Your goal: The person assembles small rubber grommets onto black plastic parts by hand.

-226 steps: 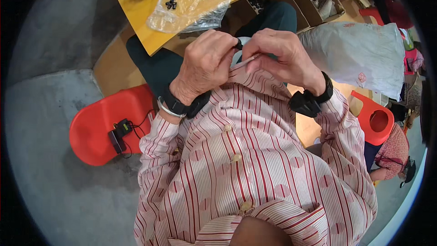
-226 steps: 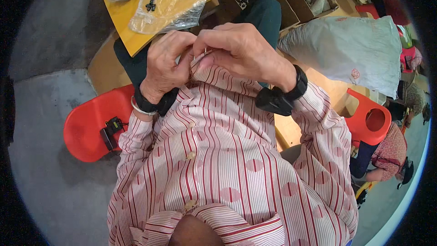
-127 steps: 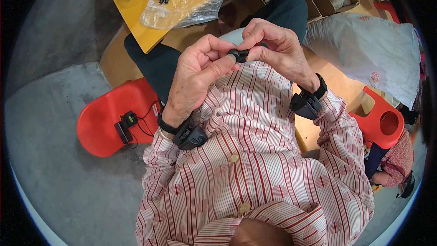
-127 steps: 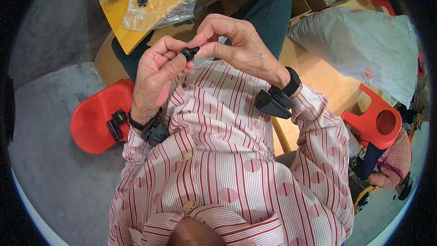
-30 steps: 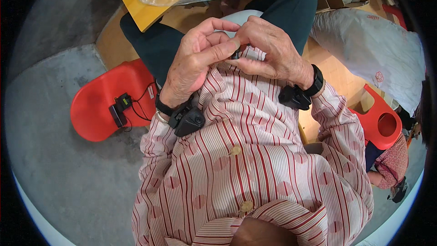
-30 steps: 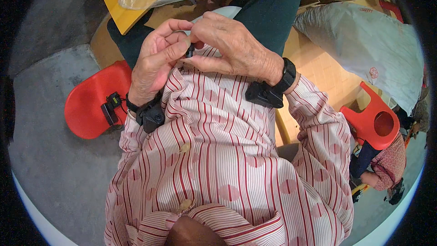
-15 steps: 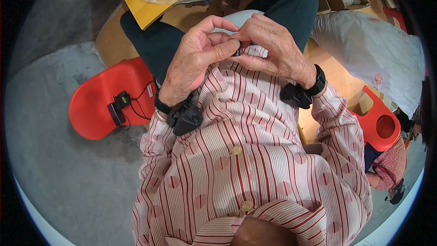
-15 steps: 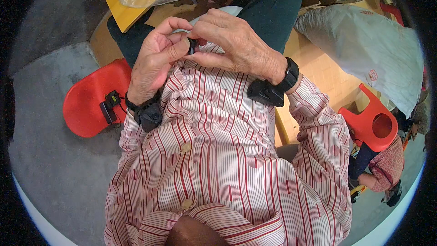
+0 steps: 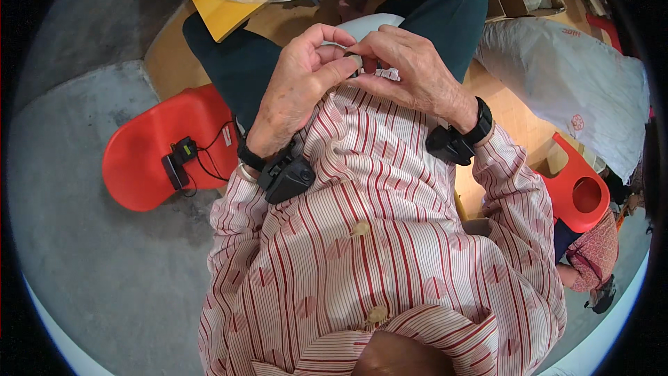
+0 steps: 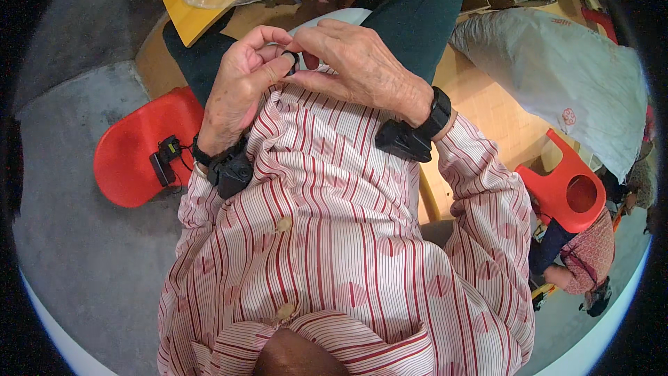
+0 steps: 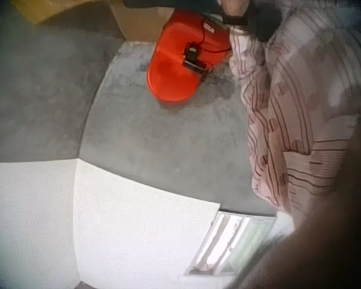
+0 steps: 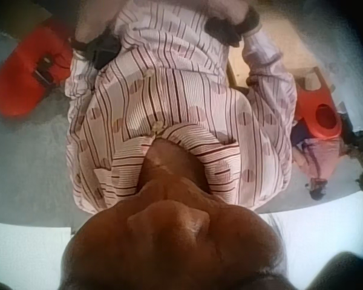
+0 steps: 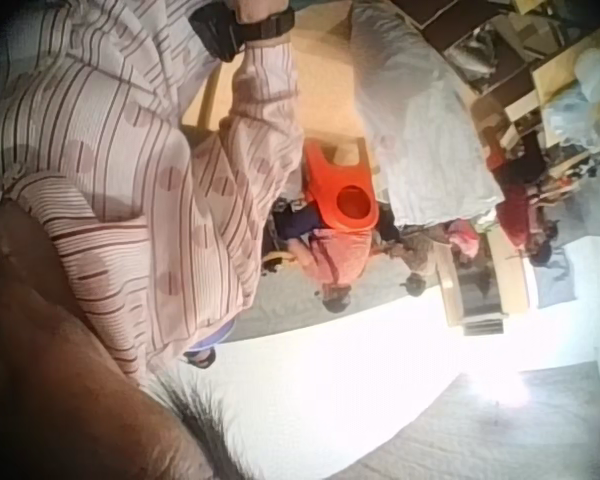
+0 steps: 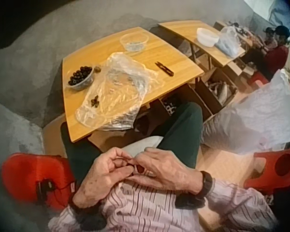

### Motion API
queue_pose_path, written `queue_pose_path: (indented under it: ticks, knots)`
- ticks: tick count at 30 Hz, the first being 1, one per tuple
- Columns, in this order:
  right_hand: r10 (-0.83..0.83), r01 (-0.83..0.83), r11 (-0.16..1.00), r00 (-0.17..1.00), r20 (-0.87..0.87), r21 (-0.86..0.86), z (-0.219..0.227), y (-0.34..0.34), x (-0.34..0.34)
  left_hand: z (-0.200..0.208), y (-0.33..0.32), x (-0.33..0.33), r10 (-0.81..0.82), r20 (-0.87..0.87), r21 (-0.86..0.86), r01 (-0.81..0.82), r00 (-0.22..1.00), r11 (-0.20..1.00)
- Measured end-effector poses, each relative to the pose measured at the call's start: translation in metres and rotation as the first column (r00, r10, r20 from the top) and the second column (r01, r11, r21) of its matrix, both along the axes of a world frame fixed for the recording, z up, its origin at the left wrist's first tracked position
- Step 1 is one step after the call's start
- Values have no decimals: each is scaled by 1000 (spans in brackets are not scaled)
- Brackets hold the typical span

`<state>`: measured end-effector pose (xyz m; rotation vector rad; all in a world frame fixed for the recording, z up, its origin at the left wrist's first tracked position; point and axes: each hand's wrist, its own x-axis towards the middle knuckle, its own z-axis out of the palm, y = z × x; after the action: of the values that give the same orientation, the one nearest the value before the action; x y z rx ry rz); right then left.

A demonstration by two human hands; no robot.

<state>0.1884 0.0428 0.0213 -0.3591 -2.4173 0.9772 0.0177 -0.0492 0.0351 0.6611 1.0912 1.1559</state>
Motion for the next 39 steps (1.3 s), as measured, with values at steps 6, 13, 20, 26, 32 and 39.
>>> queue_pose_path:
  ticks: [6, 13, 20, 26, 32, 39]
  knots:
    - [15, -16, 998, 1000, -20, -67, 2, 3, 2, 4, -1, -2, 63, 142, -93, -50, 988, 994]
    - [12, -13, 1000, 999, -38, -15, 3, 2, 0, 5, -1, -4, 56, 172, -80, -42, 984, 996]
    - [-54, 54, 998, 999, 3, -33, 4, -1, 0, 5, -4, 3, 72, 158, -33, -68, 985, 997]
    - [-111, 113, 993, 993, 51, -45, 9, -5, -2, 1, -5, 3, 104, 133, -82, -94, 986, 992]
    - [-123, 129, 990, 988, 97, -61, 11, -6, -2, -2, -3, 4, 134, 139, -119, -118, 981, 986]
    - [-66, 67, 998, 996, 60, -20, 14, 0, 0, -3, -3, -2, 40, 184, -82, -25, 982, 996]
